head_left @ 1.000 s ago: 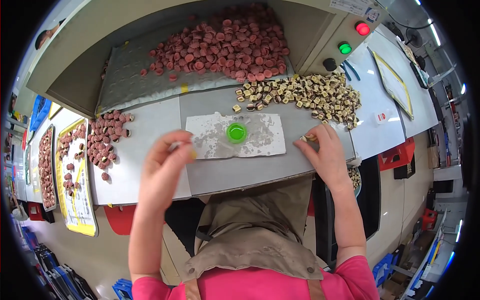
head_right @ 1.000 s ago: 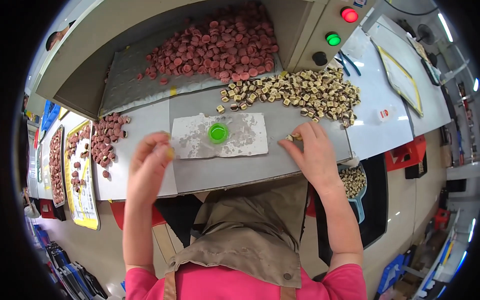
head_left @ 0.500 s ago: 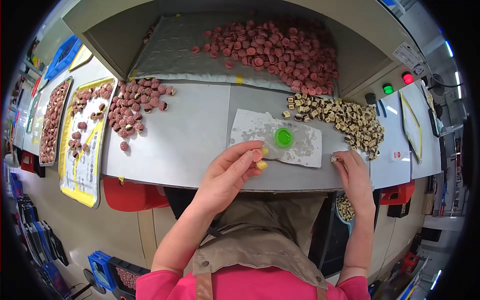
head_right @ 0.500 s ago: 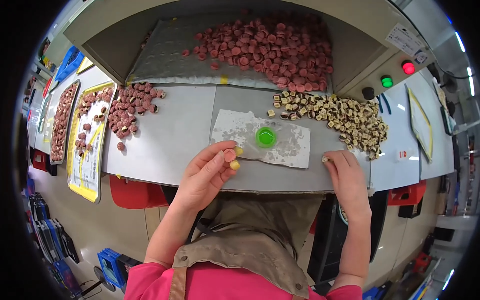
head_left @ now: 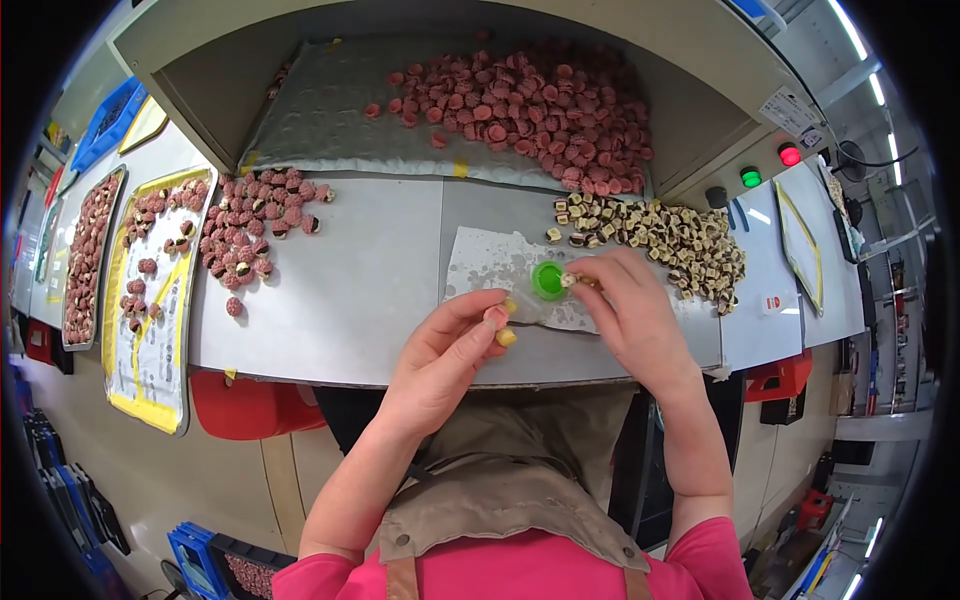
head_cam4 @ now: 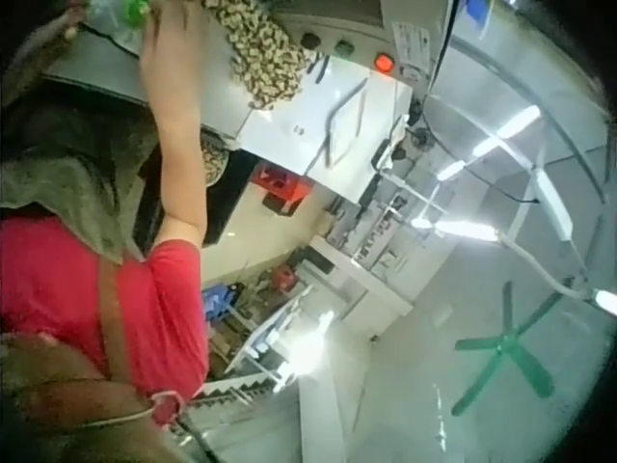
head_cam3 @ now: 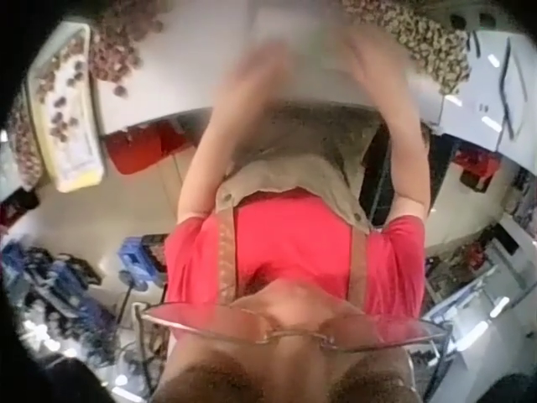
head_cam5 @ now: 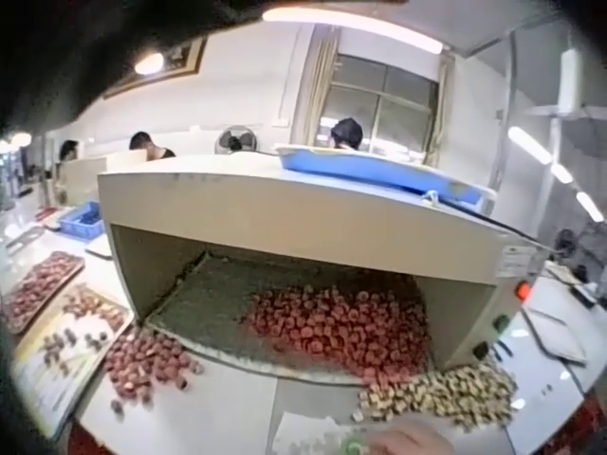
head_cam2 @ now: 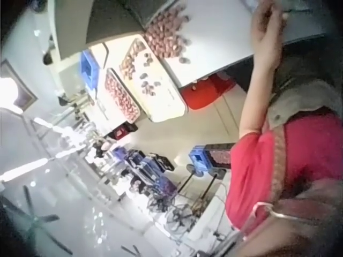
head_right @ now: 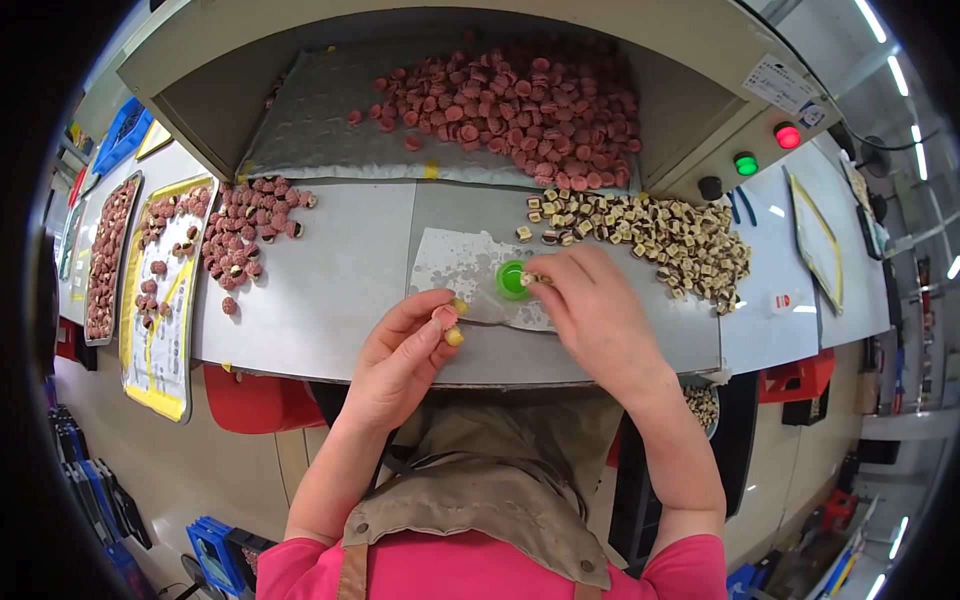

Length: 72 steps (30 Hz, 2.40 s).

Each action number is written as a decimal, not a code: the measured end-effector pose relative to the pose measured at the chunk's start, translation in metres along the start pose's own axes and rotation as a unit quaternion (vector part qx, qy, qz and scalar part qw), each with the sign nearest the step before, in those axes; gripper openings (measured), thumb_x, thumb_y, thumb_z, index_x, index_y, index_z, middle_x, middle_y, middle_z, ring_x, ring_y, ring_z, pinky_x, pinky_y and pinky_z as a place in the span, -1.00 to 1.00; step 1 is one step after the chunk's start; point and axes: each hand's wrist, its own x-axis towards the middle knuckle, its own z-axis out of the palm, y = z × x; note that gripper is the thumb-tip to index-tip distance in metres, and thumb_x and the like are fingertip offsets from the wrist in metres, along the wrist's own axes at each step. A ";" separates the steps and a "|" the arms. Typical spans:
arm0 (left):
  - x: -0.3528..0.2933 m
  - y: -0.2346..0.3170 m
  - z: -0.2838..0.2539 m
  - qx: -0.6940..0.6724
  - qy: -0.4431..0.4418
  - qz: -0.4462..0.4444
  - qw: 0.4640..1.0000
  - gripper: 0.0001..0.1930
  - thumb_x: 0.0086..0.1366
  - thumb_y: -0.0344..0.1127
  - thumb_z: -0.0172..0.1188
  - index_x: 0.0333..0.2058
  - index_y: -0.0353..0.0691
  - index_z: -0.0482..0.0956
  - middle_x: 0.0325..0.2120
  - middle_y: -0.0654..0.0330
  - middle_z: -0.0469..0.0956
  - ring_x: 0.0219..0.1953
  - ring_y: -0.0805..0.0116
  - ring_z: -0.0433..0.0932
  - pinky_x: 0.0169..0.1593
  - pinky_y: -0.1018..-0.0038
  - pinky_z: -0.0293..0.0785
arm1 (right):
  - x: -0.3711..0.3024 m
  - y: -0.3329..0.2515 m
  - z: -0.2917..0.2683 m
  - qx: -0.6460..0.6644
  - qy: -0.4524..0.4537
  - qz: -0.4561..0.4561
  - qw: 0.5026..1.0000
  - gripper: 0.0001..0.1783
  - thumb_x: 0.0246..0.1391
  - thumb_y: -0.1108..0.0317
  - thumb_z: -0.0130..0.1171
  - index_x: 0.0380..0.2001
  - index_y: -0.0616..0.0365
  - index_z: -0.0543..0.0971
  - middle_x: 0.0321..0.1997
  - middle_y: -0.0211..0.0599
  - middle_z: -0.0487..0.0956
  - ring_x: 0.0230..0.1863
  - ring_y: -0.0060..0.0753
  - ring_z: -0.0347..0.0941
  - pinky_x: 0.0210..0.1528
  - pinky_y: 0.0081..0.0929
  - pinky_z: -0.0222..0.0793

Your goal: Assembling small plastic toy components by hand at a factory workbench.

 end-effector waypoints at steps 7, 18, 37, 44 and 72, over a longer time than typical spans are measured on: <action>0.002 -0.002 0.000 -0.039 -0.008 0.004 0.999 -0.67 0.36 -0.32 0.03 0.06 -0.24 0.35 -0.11 0.26 0.48 -0.10 0.49 0.45 -0.01 0.55 0.37 | 0.008 0.002 0.019 -0.073 -0.015 -0.019 0.997 -0.84 -0.03 0.49 0.17 -0.31 0.18 0.51 -0.36 -0.21 0.43 -0.29 -0.13 0.38 -0.26 -0.32 0.32; 0.003 0.000 0.002 -0.034 -0.001 -0.010 0.999 -0.68 0.36 -0.30 0.03 0.04 -0.25 0.38 -0.09 0.25 0.47 -0.05 0.49 0.43 0.02 0.53 0.35 | 0.009 0.009 0.020 -0.084 -0.002 -0.061 0.995 -0.83 -0.05 0.50 0.18 -0.31 0.14 0.52 -0.39 -0.26 0.44 -0.30 -0.16 0.38 -0.26 -0.32 0.33; 0.002 -0.003 0.007 0.052 0.004 0.002 0.999 -0.66 0.35 -0.23 0.06 0.01 -0.29 0.41 -0.14 0.24 0.50 -0.07 0.49 0.44 0.01 0.55 0.36 | -0.016 -0.032 0.026 0.345 0.004 0.083 0.935 -0.83 0.12 0.46 0.13 -0.19 0.19 0.49 -0.26 -0.39 0.46 -0.26 -0.50 0.38 -0.19 -0.59 0.30; 0.002 -0.008 0.009 0.065 0.003 0.059 0.996 -0.70 0.35 -0.30 0.06 -0.01 -0.32 0.42 -0.13 0.21 0.50 -0.08 0.49 0.45 0.04 0.54 0.37 | -0.017 -0.039 0.032 0.210 0.039 0.014 0.977 -0.83 0.12 0.44 0.13 -0.20 0.20 0.49 -0.25 -0.33 0.47 -0.24 -0.44 0.40 -0.19 -0.52 0.32; 0.003 -0.011 0.012 0.198 -0.150 0.078 0.965 -0.34 0.25 -0.34 0.17 0.25 -0.29 0.06 -0.15 0.19 0.35 -0.11 0.45 0.38 0.03 0.47 0.33 | -0.042 -0.018 0.030 0.263 0.037 0.029 0.964 -0.68 -0.08 0.22 0.34 -0.26 0.13 0.56 -0.25 -0.30 0.47 -0.18 -0.33 0.38 -0.09 -0.46 0.31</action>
